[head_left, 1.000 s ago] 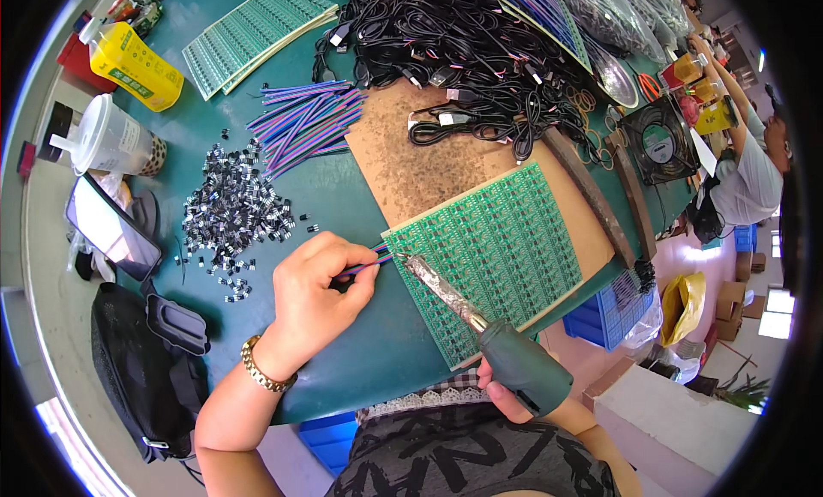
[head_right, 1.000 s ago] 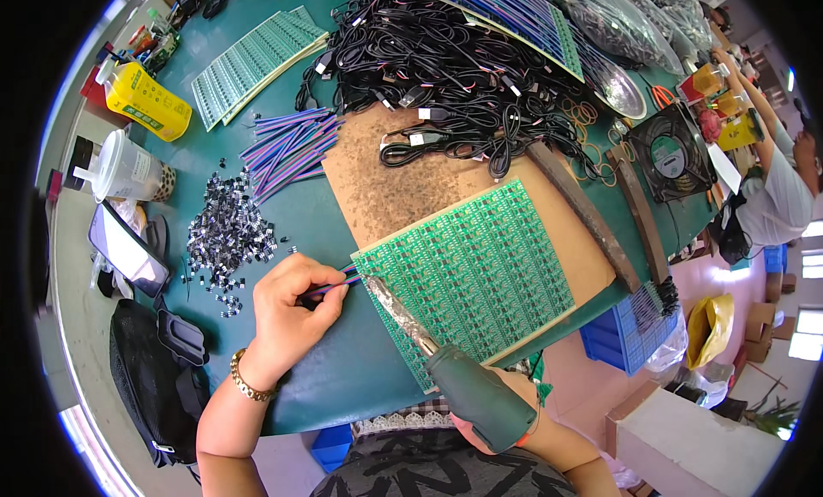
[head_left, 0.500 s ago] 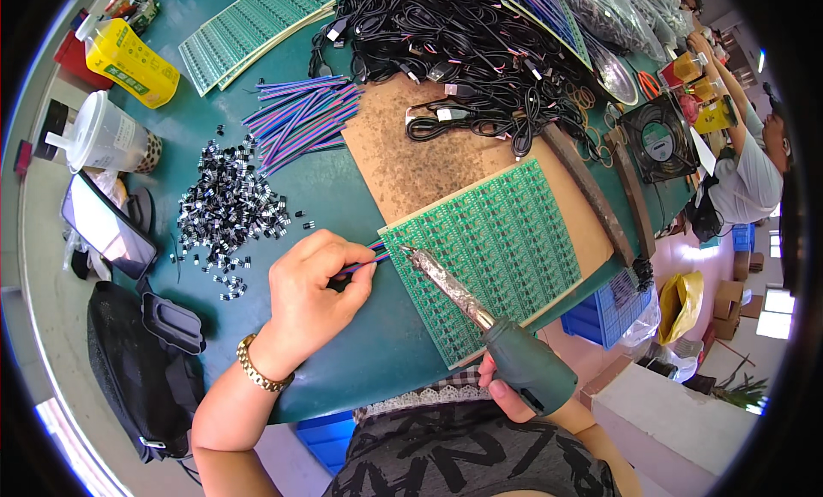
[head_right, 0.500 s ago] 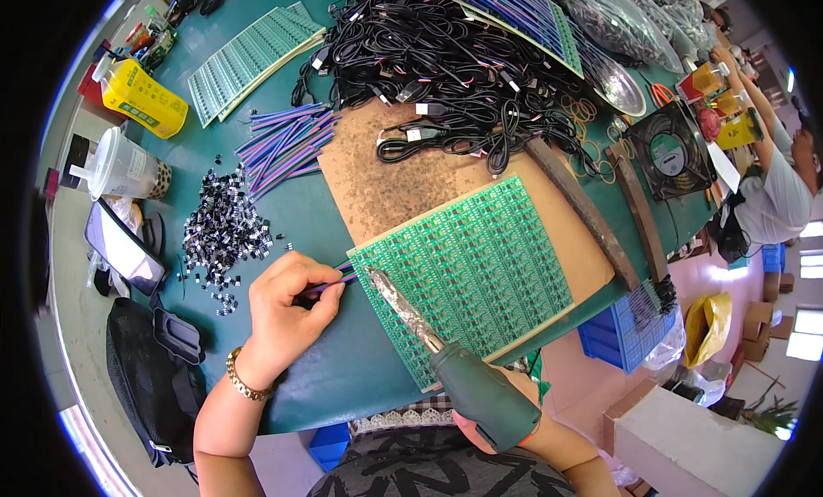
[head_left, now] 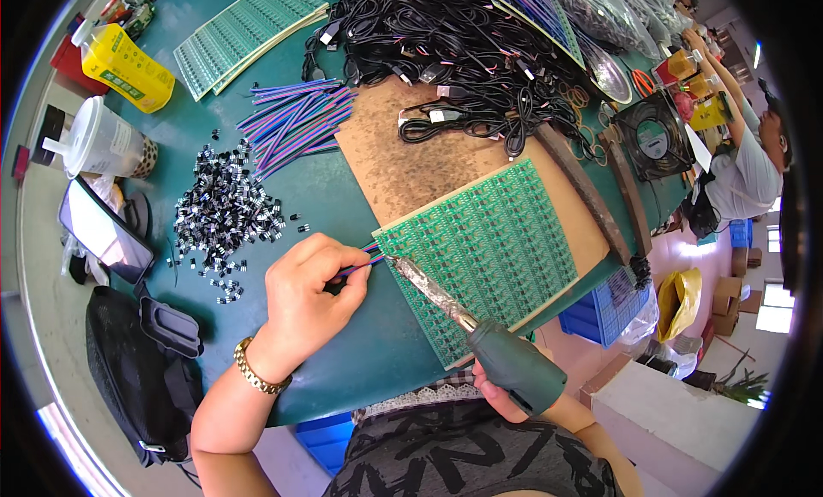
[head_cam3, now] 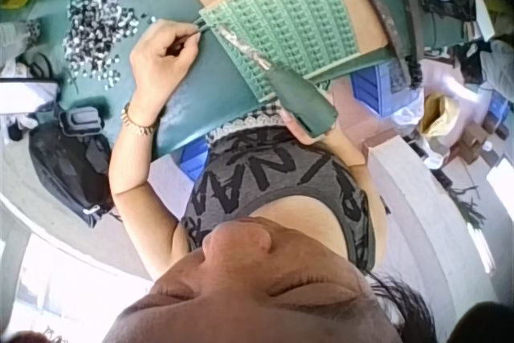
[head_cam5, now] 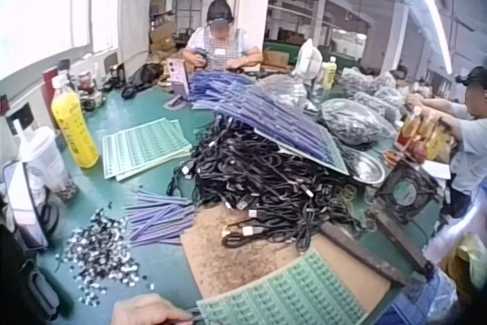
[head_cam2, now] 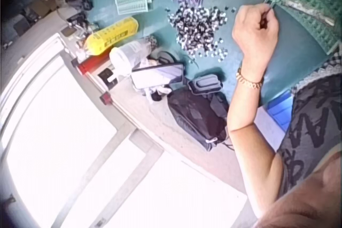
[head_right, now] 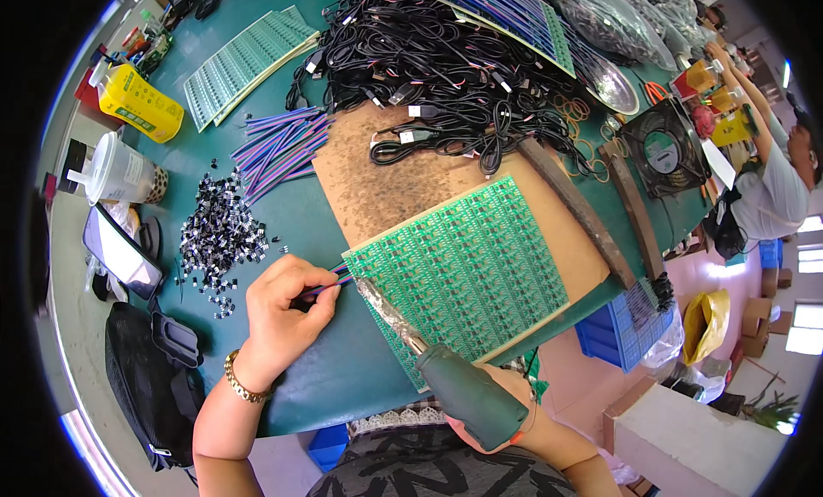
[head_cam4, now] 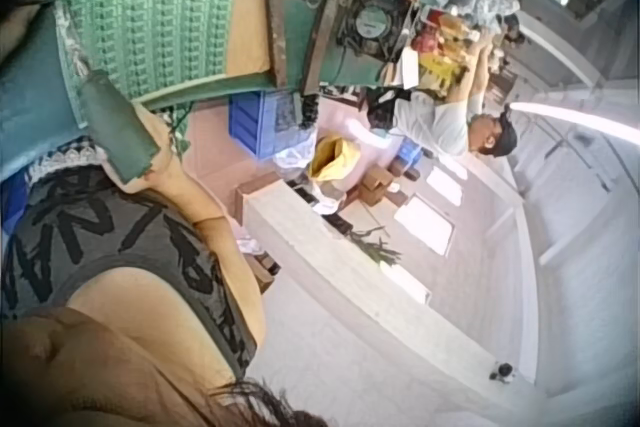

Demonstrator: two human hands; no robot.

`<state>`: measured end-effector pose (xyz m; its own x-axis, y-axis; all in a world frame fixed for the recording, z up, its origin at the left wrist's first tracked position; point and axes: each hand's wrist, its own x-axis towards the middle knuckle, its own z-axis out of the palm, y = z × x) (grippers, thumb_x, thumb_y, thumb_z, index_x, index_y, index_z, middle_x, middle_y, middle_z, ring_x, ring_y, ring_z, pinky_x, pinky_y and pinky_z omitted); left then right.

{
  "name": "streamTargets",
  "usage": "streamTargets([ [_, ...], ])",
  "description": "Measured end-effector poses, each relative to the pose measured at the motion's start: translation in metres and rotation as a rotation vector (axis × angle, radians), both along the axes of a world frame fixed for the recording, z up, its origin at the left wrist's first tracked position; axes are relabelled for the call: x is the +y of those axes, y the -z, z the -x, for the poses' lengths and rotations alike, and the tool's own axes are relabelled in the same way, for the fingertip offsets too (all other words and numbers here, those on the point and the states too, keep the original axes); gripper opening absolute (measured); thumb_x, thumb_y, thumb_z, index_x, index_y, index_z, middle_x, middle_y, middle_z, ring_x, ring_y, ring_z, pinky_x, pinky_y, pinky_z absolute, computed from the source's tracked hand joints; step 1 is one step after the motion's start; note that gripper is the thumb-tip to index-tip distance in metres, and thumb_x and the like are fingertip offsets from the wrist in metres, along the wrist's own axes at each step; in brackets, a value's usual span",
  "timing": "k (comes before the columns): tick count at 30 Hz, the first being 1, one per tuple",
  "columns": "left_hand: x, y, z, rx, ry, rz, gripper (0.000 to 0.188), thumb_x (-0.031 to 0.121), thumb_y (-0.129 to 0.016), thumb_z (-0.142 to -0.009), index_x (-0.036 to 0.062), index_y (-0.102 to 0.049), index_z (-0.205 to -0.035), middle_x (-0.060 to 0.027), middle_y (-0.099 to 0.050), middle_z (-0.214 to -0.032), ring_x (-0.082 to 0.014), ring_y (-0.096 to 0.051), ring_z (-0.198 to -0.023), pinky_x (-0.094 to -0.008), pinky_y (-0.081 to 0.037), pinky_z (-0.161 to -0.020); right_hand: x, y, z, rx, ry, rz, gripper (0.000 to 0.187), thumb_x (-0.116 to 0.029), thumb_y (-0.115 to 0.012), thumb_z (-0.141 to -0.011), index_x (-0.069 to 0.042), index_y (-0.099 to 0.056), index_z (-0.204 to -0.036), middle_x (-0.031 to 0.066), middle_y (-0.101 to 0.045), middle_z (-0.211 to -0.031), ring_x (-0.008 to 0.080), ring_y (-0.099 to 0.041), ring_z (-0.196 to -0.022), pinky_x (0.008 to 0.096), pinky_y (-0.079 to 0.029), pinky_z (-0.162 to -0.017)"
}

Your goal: The person solders colored wires onto a printed circuit board using a soldering iron.

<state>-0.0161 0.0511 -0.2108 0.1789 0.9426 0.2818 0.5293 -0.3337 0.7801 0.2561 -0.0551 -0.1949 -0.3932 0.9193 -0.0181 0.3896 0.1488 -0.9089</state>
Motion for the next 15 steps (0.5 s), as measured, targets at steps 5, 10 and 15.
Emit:
streamTargets([
  [5,-0.001,0.001,0.001,0.0,0.024,-0.006,0.012,-0.006,-0.073,-0.073,0.0014,-0.068,-0.082,-0.0053,-0.062,-0.076,-0.0105,-0.058,-0.061,-0.0219,-0.048,-0.054,0.0,-0.002,-0.006,-0.094,-0.048,0.015,0.023,-0.022,-0.063,-0.087,-0.002,-0.061,-0.099,0.0063,-0.063,-0.081,0.0158,-0.064,-0.07,0.0297,-0.052,-0.065],
  [10,0.0,0.0,0.002,0.0,0.036,-0.016,0.012,-0.006,-0.073,-0.073,0.0012,-0.068,-0.082,-0.0054,-0.062,-0.077,-0.0105,-0.059,-0.062,-0.0217,-0.048,-0.054,-0.002,-0.018,0.003,0.179,0.177,0.388,0.034,-0.025,-0.063,-0.089,0.0,-0.055,-0.11,0.0095,-0.062,-0.084,0.0162,-0.062,-0.071,0.03,-0.052,-0.064],
  [15,0.0,0.001,0.001,-0.025,0.036,0.012,0.013,-0.006,-0.073,-0.073,0.0011,-0.068,-0.082,-0.0053,-0.062,-0.077,-0.0105,-0.059,-0.062,-0.0215,-0.049,-0.055,0.002,0.0,-0.01,0.13,0.119,0.044,0.024,-0.009,-0.062,-0.085,0.003,-0.063,-0.107,0.0087,-0.066,-0.083,0.0131,-0.064,-0.068,0.0266,-0.054,-0.062],
])
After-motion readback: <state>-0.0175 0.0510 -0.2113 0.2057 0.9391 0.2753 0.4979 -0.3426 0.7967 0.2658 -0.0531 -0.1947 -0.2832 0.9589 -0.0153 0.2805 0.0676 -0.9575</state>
